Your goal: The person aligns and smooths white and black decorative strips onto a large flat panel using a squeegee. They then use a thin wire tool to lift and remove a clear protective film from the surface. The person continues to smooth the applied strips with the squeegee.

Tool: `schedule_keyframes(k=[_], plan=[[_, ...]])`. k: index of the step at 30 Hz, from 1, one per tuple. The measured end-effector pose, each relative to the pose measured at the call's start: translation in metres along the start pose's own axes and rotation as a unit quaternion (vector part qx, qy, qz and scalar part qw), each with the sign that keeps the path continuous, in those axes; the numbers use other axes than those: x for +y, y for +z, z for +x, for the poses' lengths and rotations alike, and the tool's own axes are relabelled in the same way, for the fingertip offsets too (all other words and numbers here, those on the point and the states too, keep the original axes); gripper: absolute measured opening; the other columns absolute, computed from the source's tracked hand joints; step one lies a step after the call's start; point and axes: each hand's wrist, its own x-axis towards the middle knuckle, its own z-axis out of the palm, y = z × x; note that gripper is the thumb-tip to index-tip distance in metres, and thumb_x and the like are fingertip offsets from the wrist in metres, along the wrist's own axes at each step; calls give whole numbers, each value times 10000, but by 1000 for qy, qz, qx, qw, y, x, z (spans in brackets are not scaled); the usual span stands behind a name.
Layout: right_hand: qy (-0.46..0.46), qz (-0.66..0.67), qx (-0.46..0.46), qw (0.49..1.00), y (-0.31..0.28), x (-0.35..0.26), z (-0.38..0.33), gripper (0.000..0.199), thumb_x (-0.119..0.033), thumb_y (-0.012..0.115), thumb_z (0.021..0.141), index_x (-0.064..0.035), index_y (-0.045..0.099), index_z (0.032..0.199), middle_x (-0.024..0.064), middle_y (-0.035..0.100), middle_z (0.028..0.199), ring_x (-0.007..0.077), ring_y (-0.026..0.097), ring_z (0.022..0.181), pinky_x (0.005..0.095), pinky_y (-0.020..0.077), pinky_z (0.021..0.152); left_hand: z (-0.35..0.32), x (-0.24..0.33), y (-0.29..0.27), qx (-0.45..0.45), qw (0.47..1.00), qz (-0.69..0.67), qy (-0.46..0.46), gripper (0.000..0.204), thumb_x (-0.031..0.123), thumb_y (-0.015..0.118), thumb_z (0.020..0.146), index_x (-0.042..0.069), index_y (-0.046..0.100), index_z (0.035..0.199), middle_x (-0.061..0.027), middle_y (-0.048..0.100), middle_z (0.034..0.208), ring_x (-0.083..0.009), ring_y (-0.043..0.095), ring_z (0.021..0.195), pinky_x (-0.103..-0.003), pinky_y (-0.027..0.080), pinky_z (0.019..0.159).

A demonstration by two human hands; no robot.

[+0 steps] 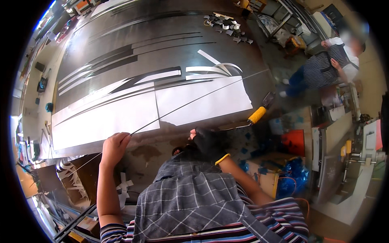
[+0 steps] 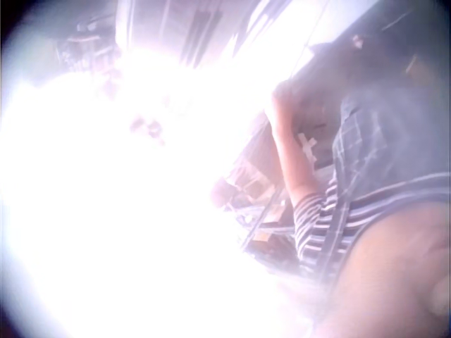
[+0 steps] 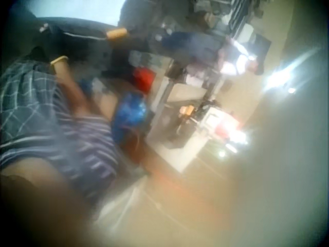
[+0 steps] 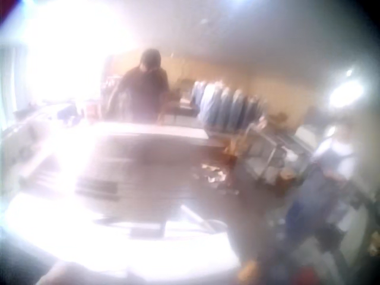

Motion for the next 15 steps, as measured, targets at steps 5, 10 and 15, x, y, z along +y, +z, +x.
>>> schedule_keyframes(k=[5,10,15], plan=[[-9,-138,70,988,-43,2,2,200,-195,631,879,-19,643,973,131,670,909,276,652,883,366,508,799,19,-38,23,41,998,15,55,162,180,619,876,55,696,942,-129,653,838,-319,635,785,-384,491,694],[7,-348,372,861,-112,31,-2,472,-247,628,871,-64,487,1283,172,532,1271,318,512,1209,408,424,1005,46,-83,50,94,983,62,144,115,136,637,854,82,704,931,-89,586,746,-277,593,739,-379,470,665],[231,-311,461,798,-146,81,22,909,-361,721,772,32,251,1445,235,379,1427,351,434,1294,384,361,1077,68,-91,64,87,982,69,153,115,107,630,854,80,689,949,-95,565,787,-281,574,809,-380,464,712]])
